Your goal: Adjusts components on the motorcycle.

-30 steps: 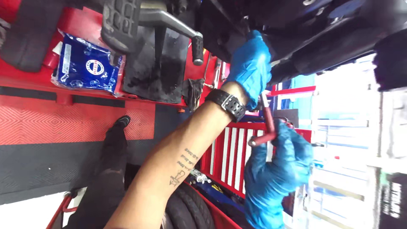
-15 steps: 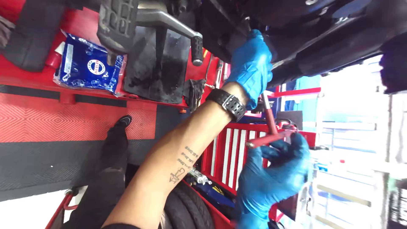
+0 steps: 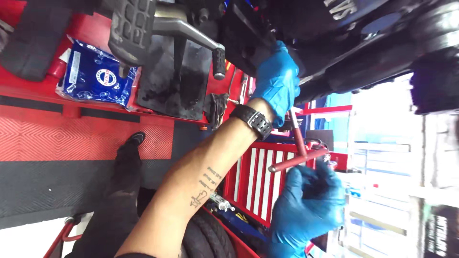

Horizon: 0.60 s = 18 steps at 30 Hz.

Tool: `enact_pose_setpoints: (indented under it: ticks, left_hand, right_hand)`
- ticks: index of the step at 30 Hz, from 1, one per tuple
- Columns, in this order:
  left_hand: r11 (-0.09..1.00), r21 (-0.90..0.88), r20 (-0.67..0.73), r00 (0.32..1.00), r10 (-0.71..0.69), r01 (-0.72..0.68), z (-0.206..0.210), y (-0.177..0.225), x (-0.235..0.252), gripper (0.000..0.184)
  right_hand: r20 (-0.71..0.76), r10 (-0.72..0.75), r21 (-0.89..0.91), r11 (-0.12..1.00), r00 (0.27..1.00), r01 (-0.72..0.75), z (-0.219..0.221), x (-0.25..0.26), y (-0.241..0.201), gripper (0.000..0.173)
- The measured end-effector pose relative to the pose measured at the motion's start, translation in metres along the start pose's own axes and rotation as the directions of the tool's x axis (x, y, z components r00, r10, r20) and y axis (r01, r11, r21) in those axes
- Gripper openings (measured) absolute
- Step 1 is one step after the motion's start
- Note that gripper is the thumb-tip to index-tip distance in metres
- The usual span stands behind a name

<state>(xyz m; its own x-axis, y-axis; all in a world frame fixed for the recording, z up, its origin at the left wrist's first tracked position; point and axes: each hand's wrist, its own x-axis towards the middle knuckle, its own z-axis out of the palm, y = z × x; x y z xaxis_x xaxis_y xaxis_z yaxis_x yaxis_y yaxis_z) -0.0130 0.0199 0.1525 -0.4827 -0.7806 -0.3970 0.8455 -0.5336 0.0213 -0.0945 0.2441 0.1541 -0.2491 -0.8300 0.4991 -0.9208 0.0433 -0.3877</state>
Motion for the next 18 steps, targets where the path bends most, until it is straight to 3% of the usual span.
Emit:
enact_pose_setpoints:
  ticks: [1, 2, 3, 5, 6, 7, 8, 9, 10, 11, 12, 13, 14, 15, 16, 17, 18]
  left_hand:
    - [1.000, -0.003, 0.004, 1.000, 0.004, -0.004, 0.000, -0.001, -0.001, 0.048]
    - [1.000, -0.005, 0.008, 1.000, 0.005, -0.005, 0.001, -0.002, -0.001, 0.047]
    - [1.000, -0.008, 0.011, 1.000, 0.004, -0.004, 0.001, -0.003, -0.001, 0.047]
    - [1.000, -0.028, 0.024, 1.000, 0.003, -0.003, -0.001, 0.001, 0.000, 0.048]
    - [0.999, -0.046, 0.032, 0.999, 0.003, -0.001, -0.002, -0.001, 0.000, 0.048]
    - [0.998, -0.054, 0.052, 0.999, 0.014, -0.011, -0.002, 0.000, 0.001, 0.048]
    - [0.998, -0.052, 0.057, 0.998, 0.022, -0.019, -0.001, 0.002, 0.003, 0.049]
    - [0.999, -0.042, 0.035, 0.999, 0.011, -0.010, -0.002, 0.000, 0.003, 0.049]
    - [1.000, -0.022, 0.017, 1.000, 0.002, -0.001, -0.002, -0.001, 0.004, 0.050]
    - [1.000, -0.001, 0.010, 1.000, 0.001, -0.001, 0.000, -0.001, 0.005, 0.050]
    - [1.000, 0.014, 0.011, 1.000, 0.001, -0.001, 0.000, -0.003, 0.005, 0.049]
    - [1.000, 0.019, 0.010, 1.000, 0.003, -0.003, 0.001, -0.002, 0.005, 0.049]
    - [1.000, 0.014, 0.000, 1.000, 0.002, -0.002, 0.001, 0.001, 0.005, 0.049]
    - [1.000, 0.001, -0.001, 1.000, 0.004, -0.004, -0.001, 0.002, 0.004, 0.048]
    - [1.000, -0.008, -0.004, 1.000, -0.006, 0.006, -0.001, 0.001, 0.003, 0.048]
    - [1.000, -0.011, 0.002, 1.000, -0.013, 0.013, 0.000, 0.001, 0.002, 0.048]
    - [1.000, -0.015, 0.015, 1.000, -0.011, 0.012, 0.001, 0.002, 0.002, 0.048]
  right_hand:
    - [0.019, -0.090, -0.207, 0.974, 0.996, 0.092, -0.001, 0.002, 0.005, 0.056]
    - [0.030, -0.152, -0.328, 0.932, 0.988, 0.153, 0.001, 0.005, 0.007, 0.059]
    - [0.007, -0.205, -0.364, 0.911, 0.979, 0.193, 0.005, 0.009, 0.008, 0.050]
    - [-0.076, -0.162, -0.184, 0.972, 0.984, 0.146, 0.020, 0.015, 0.003, 0.030]
    - [-0.065, -0.003, 0.027, 1.000, 0.998, 0.005, 0.026, 0.015, -0.007, 0.034]
    - [0.014, 0.208, 0.295, 0.934, 0.978, -0.203, 0.029, 0.018, -0.022, 0.044]
    - [0.169, 0.398, 0.523, 0.739, 0.902, -0.425, 0.029, 0.022, -0.035, 0.054]
    - [0.353, 0.517, 0.633, 0.481, 0.780, -0.606, 0.024, 0.023, -0.042, 0.061]
    - [0.482, 0.539, 0.667, 0.285, 0.691, -0.688, 0.019, 0.024, -0.041, 0.065]
    - [0.501, 0.529, 0.677, 0.254, 0.685, -0.691, 0.015, 0.023, -0.036, 0.065]
    - [0.385, 0.528, 0.664, 0.410, 0.757, -0.625, 0.010, 0.019, -0.032, 0.058]
    - [0.175, 0.456, 0.571, 0.675, 0.873, -0.467, 0.009, 0.012, -0.025, 0.040]
    - [0.009, 0.268, 0.352, 0.901, 0.963, -0.254, 0.007, 0.007, -0.015, 0.016]
    - [-0.021, 0.080, 0.082, 0.994, 0.997, -0.078, 0.004, 0.004, -0.007, 0.031]
    - [0.018, -0.036, -0.144, 0.989, 0.999, 0.038, 0.003, 0.004, -0.002, 0.048]
    - [0.029, -0.107, -0.264, 0.958, 0.994, 0.111, 0.005, 0.007, -0.001, 0.047]
    - [0.002, -0.137, -0.264, 0.955, 0.991, 0.133, 0.011, 0.010, -0.003, 0.035]
